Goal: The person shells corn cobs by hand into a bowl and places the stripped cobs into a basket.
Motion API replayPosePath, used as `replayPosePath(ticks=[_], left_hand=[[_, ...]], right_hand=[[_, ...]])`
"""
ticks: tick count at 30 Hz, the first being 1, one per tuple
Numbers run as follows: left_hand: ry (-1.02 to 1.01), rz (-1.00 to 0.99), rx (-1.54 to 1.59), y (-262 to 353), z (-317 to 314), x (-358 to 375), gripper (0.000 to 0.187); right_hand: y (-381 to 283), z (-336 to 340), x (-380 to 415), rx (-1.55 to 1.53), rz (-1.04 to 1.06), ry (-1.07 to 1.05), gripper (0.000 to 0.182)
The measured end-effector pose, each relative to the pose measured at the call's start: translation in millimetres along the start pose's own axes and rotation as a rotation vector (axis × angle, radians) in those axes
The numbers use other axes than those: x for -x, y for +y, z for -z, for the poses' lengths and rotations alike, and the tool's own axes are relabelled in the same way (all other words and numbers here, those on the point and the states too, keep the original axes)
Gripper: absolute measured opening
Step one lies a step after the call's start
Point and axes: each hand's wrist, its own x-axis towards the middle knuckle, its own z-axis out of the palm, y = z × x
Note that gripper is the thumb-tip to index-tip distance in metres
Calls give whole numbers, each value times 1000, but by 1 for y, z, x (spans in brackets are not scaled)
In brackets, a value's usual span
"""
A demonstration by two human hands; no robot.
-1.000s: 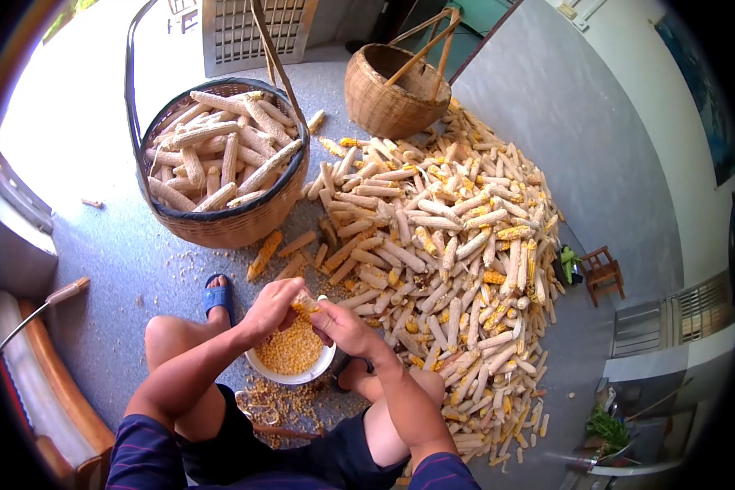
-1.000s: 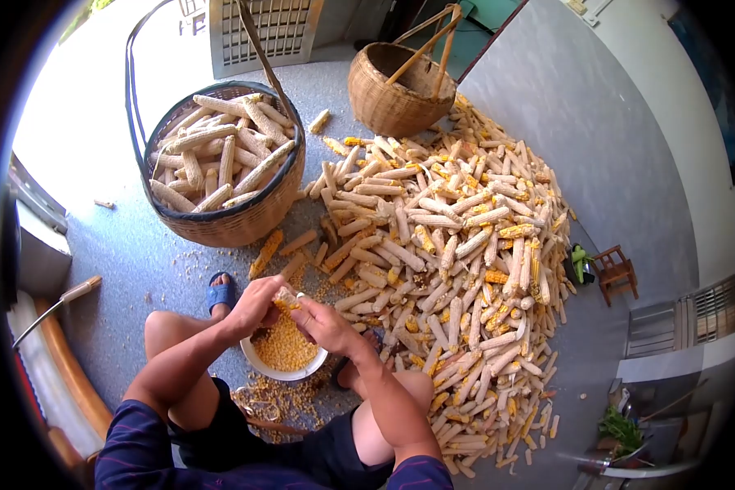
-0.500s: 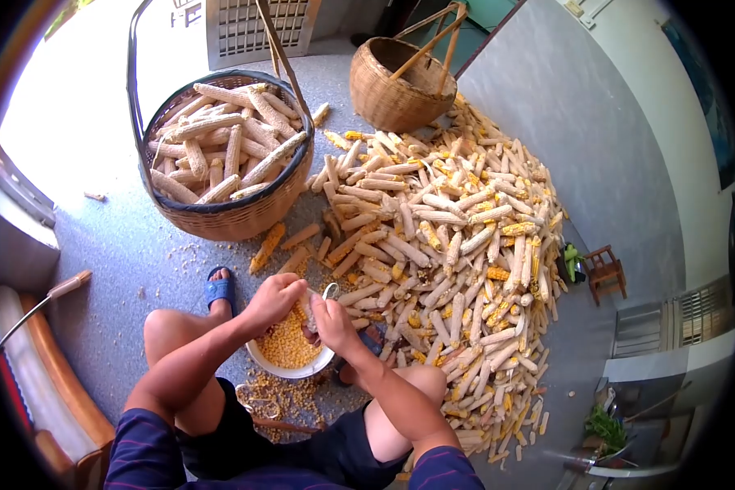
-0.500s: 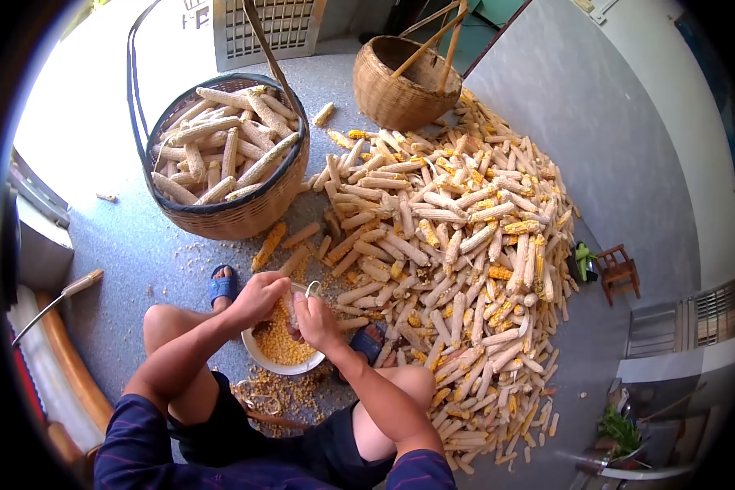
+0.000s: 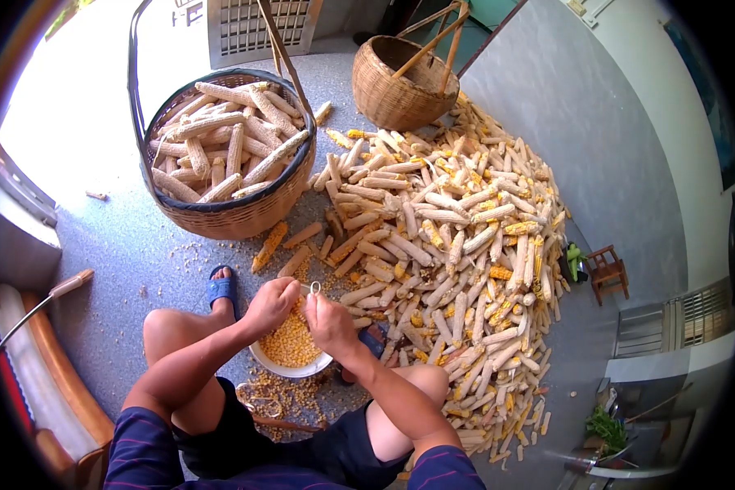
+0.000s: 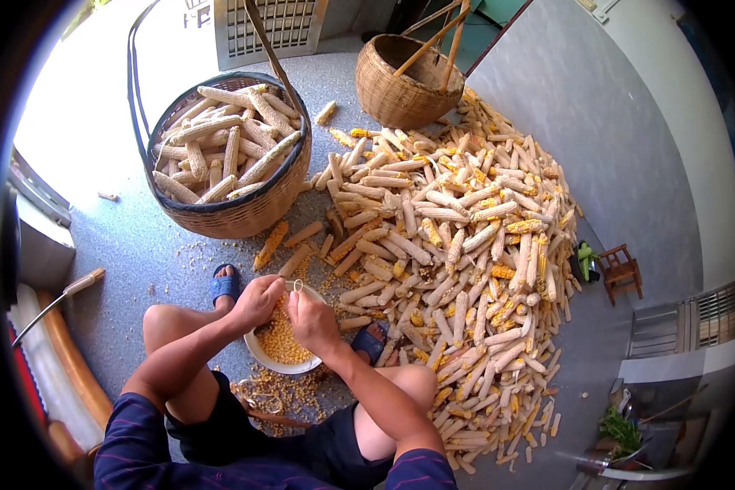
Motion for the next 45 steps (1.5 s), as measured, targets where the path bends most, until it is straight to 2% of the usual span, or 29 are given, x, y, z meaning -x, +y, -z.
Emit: replayPosePath(ticks=[2,4,5,6,7,8,9,11,13,16,18,19,21,22,23,24,25,28,30,34,38,40,41,44,45], left_hand=[[8,9,19,3,-1,1,35],[25,15,41,18,2,2,35],[-24,223,192,29,7,4,35],[-76,430,343,35,9,6,35],[-74,429,344,31,8,4,35],[-60,328,227,22,6,1,35],[-46,229,110,19,5,0,35],[-47,194,121,17,3,1,35],[-53,162,132,16,0,3,35],[-39,135,165,11,0,5,35],[-13,12,40,2,-4,4,34],[-19,12,38,1,-5,5,34],[62,-120,-21,5,-7,6,33],[62,-121,-21,15,-5,8,33],[-11,98,203,28,0,10,33],[-84,317,427,35,3,12,32],[-81,315,429,34,4,11,32],[-70,265,395,26,1,5,31],[-35,139,187,21,-4,5,31],[-73,142,209,24,-1,8,31],[-84,213,232,24,2,6,30],[-73,235,271,22,5,3,30],[-80,273,329,22,7,1,30],[-69,322,408,21,7,0,30],[-55,339,427,23,7,0,29]], right_hand=[[8,-4,1,36,-41,-14,31],[8,-6,-1,-152,-149,38,32],[7,-4,-1,-150,-146,35,32],[2,3,-2,-266,-261,-36,34],[-2,8,-3,-382,-376,-108,36],[-5,9,-4,-381,-374,-108,36],[-7,11,-4,-318,-296,-107,37],[-10,10,-4,-257,-220,-105,39],[-12,6,-3,-126,-101,7,38],[-11,7,-7,-147,-19,4,36],[-6,5,-5,-80,-60,-24,35],[-3,4,-4,-11,-100,-56,34],[0,3,-5,-34,-97,-25,33],[2,3,-6,-55,-85,-3,33],[4,2,-6,-53,-82,-4,33],[5,1,-6,-140,-176,-13,33],[5,1,-5,-226,-271,-21,34],[-1,5,-4,-312,-247,-13,34],[-5,4,-5,-279,-213,11,34],[5,-2,-5,-137,-194,4,35],[13,-7,-6,-123,-238,-13,36],[13,-5,-8,-374,-328,-78,38],[11,-6,-6,-373,-326,-81,38],[-3,-7,0,-191,-55,49,37],[-4,-5,0,-190,-55,49,37]])
